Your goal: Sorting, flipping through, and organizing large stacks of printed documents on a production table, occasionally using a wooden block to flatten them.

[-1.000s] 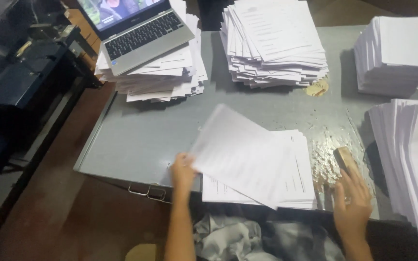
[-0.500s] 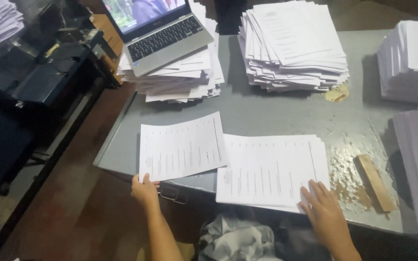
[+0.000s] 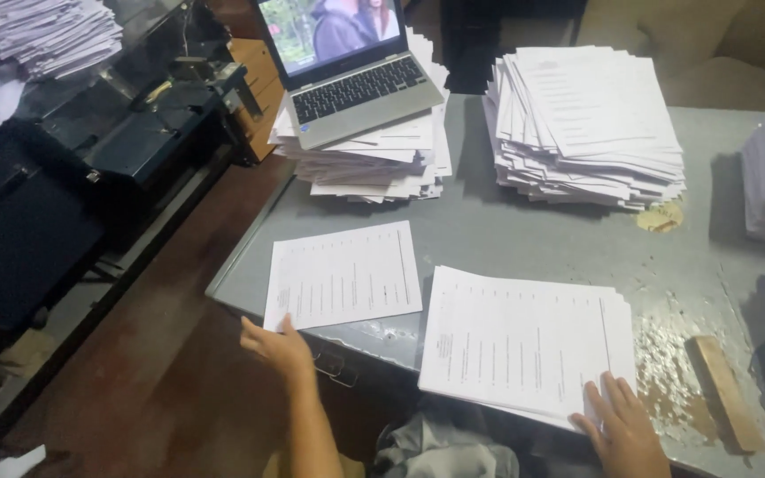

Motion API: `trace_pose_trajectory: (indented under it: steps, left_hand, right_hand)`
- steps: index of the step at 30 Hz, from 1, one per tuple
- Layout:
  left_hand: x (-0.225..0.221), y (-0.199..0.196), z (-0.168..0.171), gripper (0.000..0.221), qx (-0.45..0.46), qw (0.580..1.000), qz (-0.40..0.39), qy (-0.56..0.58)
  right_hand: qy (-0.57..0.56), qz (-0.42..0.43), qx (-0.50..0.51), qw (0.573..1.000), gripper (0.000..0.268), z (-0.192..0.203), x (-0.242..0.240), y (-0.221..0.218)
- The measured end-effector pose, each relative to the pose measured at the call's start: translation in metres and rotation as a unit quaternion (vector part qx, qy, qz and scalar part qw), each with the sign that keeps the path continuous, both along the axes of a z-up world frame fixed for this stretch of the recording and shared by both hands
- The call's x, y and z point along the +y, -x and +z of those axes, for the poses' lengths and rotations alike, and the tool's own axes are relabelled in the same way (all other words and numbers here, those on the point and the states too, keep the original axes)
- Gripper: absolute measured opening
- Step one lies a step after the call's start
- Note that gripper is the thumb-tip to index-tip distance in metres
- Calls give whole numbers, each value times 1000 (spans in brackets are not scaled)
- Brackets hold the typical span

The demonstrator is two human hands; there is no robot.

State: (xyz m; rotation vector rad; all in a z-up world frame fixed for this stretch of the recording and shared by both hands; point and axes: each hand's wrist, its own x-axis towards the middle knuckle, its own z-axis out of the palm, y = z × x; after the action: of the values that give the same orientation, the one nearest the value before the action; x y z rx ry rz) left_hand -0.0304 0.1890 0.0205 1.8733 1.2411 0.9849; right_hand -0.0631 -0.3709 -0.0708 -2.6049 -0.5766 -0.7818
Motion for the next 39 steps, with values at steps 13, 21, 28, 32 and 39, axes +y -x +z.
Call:
trace_pose_trajectory:
  steps: [13,21,28,32,39]
  left_hand:
    - [-206,18,-23,49,79,896,-427,-94]
    - [-201,20,23,27,99,928,-355,53]
    - [-186,23,41,13,105,888,-448,-17]
    - [-175,23,51,45,170,828,-494,205]
    - [-187,13,67,20,74,864,-446,223]
  right_hand:
    - [-57,-44,142,987,57,36,12,12]
    - [-73,-30,127,989,61,40,16,18]
    - [-67,-31,107,992,60,48,21,22]
    - [-76,-33,127,988,63,36,16,19]
    - [-416,-196,277,844,111,167,34,9]
